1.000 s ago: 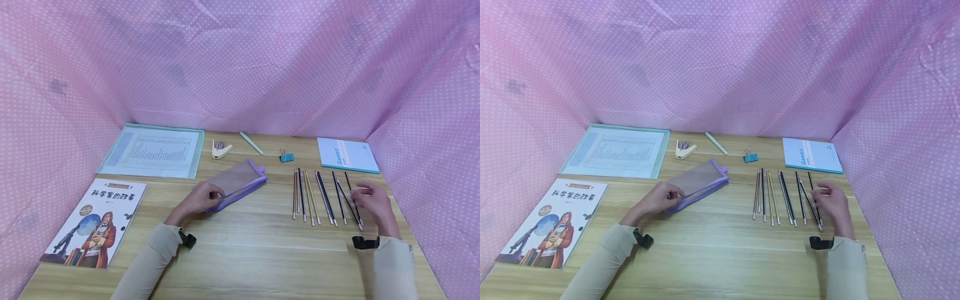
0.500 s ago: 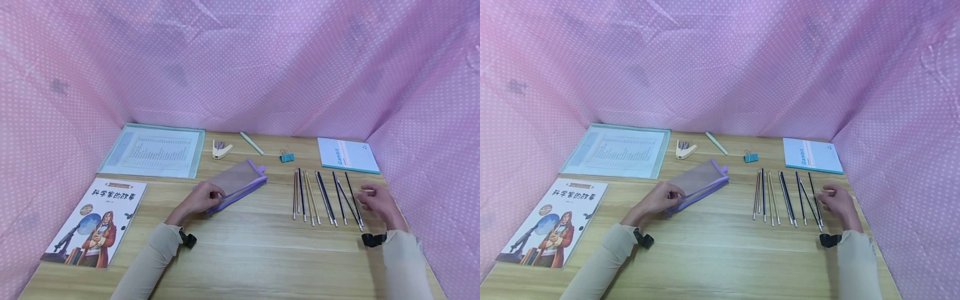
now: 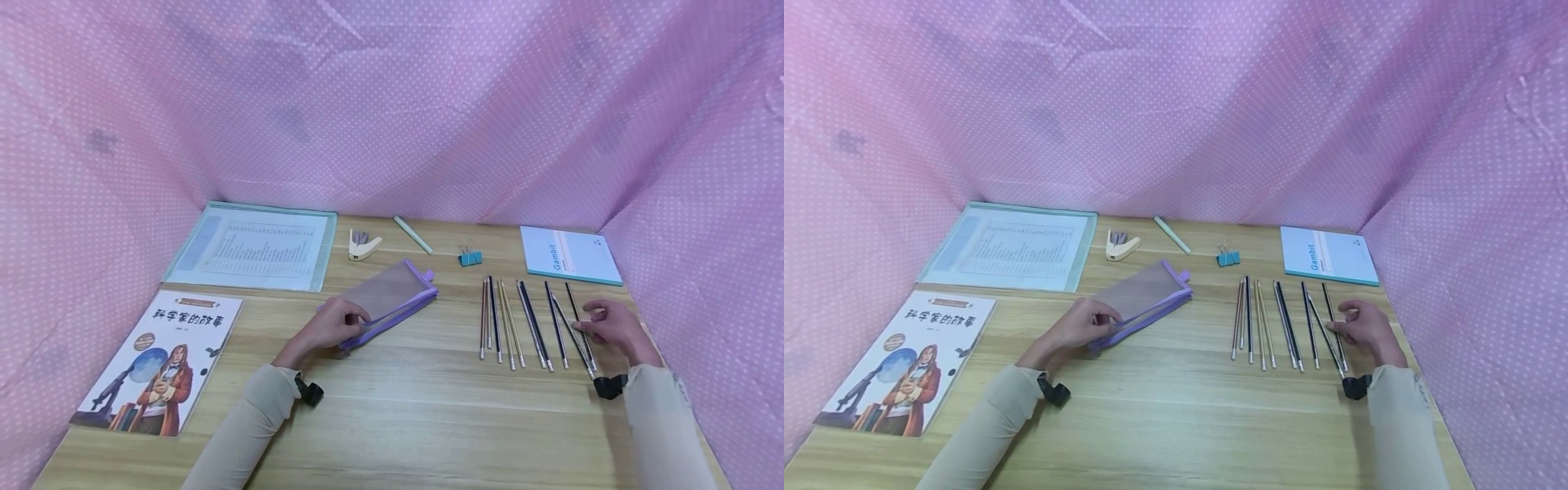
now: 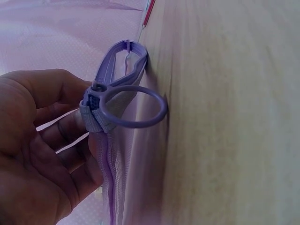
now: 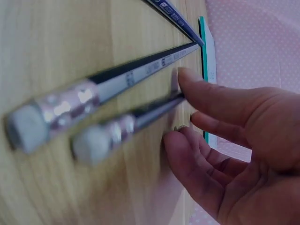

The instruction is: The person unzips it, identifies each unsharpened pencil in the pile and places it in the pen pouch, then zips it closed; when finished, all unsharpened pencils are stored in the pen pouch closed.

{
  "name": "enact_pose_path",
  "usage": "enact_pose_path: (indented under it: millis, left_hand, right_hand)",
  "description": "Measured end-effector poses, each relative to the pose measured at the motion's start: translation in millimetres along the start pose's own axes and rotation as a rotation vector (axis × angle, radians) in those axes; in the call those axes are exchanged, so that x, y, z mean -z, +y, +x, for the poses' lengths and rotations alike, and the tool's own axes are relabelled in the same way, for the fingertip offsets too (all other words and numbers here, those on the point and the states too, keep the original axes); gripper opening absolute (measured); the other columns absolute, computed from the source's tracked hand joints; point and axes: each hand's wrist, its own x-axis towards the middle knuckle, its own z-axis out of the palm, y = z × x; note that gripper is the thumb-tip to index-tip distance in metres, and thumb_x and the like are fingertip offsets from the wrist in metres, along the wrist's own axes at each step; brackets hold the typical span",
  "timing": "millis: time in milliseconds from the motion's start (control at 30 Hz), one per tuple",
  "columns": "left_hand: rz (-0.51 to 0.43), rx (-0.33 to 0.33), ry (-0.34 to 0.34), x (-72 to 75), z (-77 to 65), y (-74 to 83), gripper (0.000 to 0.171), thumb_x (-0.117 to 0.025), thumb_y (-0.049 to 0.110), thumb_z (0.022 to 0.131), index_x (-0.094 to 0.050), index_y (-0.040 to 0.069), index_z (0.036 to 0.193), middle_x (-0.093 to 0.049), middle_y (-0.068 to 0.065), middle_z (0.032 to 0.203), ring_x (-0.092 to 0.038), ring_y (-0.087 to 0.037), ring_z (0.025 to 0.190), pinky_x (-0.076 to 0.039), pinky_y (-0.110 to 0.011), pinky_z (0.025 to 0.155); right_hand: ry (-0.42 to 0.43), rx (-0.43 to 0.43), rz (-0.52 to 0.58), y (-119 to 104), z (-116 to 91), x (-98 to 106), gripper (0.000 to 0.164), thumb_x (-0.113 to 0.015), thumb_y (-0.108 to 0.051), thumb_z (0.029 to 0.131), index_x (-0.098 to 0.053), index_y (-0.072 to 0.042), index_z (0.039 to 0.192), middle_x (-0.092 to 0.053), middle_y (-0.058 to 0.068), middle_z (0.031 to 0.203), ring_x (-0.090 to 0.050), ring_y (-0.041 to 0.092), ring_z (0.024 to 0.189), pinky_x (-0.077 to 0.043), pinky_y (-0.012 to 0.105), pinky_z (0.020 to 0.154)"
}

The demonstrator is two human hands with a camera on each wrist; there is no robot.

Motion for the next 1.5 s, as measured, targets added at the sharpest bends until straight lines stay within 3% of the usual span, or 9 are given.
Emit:
enact_pose_path:
  millis: [267,533,767,933,1033,1267,1367,1500]
  left_hand:
    - [-0.013,0.046,0.000,0.7,0.1,0.3,0.021,-0.063,0.000,0.082,-0.077,0.002,0.097,-0.063,0.000,0.065,-0.049,-0.002,0.055,-0.040,-0.017,0.050]
    - [-0.012,0.055,0.022,-0.2,-0.7,3.2,0.020,-0.064,0.001,0.081,-0.078,0.002,0.096,-0.063,0.000,0.065,-0.049,-0.003,0.057,-0.039,-0.017,0.051]
    - [-0.027,0.095,0.031,-4.5,-0.6,8.8,0.021,-0.064,0.001,0.080,-0.077,0.002,0.096,-0.063,-0.001,0.064,-0.049,-0.004,0.054,-0.039,-0.017,0.048]
    - [-0.026,0.115,0.042,-7.7,-0.6,10.6,0.020,-0.065,0.002,0.080,-0.077,0.002,0.096,-0.065,-0.002,0.065,-0.051,-0.004,0.054,-0.040,-0.018,0.046]
    - [-0.030,0.128,0.052,-8.8,-0.7,11.1,0.021,-0.064,0.001,0.080,-0.077,0.001,0.096,-0.066,-0.002,0.065,-0.051,-0.004,0.052,-0.041,-0.019,0.044]
    - [-0.060,0.167,0.067,-11.7,-0.1,12.8,0.021,-0.065,0.000,0.080,-0.077,0.001,0.097,-0.067,-0.004,0.065,-0.051,-0.005,0.050,-0.042,-0.018,0.043]
    - [-0.057,0.166,0.079,-12.6,-0.2,13.4,0.020,-0.065,0.000,0.081,-0.077,0.000,0.097,-0.066,-0.004,0.065,-0.051,-0.005,0.050,-0.042,-0.018,0.043]
    - [-0.066,0.154,0.091,-13.8,-0.1,14.7,0.018,-0.066,0.000,0.082,-0.077,-0.001,0.096,-0.066,-0.005,0.064,-0.050,-0.004,0.050,-0.040,-0.017,0.043]
  right_hand:
    - [0.004,0.044,-0.005,-0.4,1.9,0.2,0.053,-0.069,-0.003,0.086,-0.046,0.021,0.128,-0.065,0.024,0.090,-0.061,0.012,0.060,-0.054,0.028,0.054]
    - [-0.005,0.032,-0.009,-1.7,2.8,1.9,0.049,-0.064,0.002,0.086,-0.046,0.023,0.126,-0.062,0.029,0.098,-0.061,0.012,0.067,-0.055,0.028,0.056]
    - [0.009,-0.017,0.057,0.9,-3.6,6.2,0.049,-0.061,0.002,0.084,-0.046,0.024,0.125,-0.063,0.011,0.083,-0.057,0.010,0.061,-0.054,0.028,0.054]
    - [0.018,-0.027,0.121,-0.3,-11.0,9.3,0.051,-0.061,0.001,0.085,-0.044,0.024,0.127,-0.063,0.004,0.082,-0.058,0.007,0.060,-0.056,0.028,0.056]
    - [0.005,-0.032,0.142,-3.4,-14.8,11.5,0.053,-0.061,-0.002,0.089,-0.042,0.024,0.131,-0.064,0.004,0.089,-0.061,0.006,0.065,-0.058,0.029,0.061]
    - [-0.020,-0.034,0.210,-13.0,-21.3,13.6,0.056,-0.056,-0.003,0.094,-0.032,0.024,0.137,-0.065,0.019,0.105,-0.064,0.005,0.071,-0.060,0.029,0.067]
    - [-0.005,-0.028,0.245,-16.4,-22.8,12.4,0.057,-0.055,-0.001,0.094,-0.031,0.025,0.138,-0.064,0.013,0.101,-0.065,0.004,0.071,-0.061,0.028,0.068]
    - [0.016,-0.010,0.325,-22.6,-25.2,9.3,0.059,-0.055,0.000,0.093,-0.029,0.025,0.140,-0.059,-0.005,0.092,-0.064,0.001,0.073,-0.062,0.027,0.070]
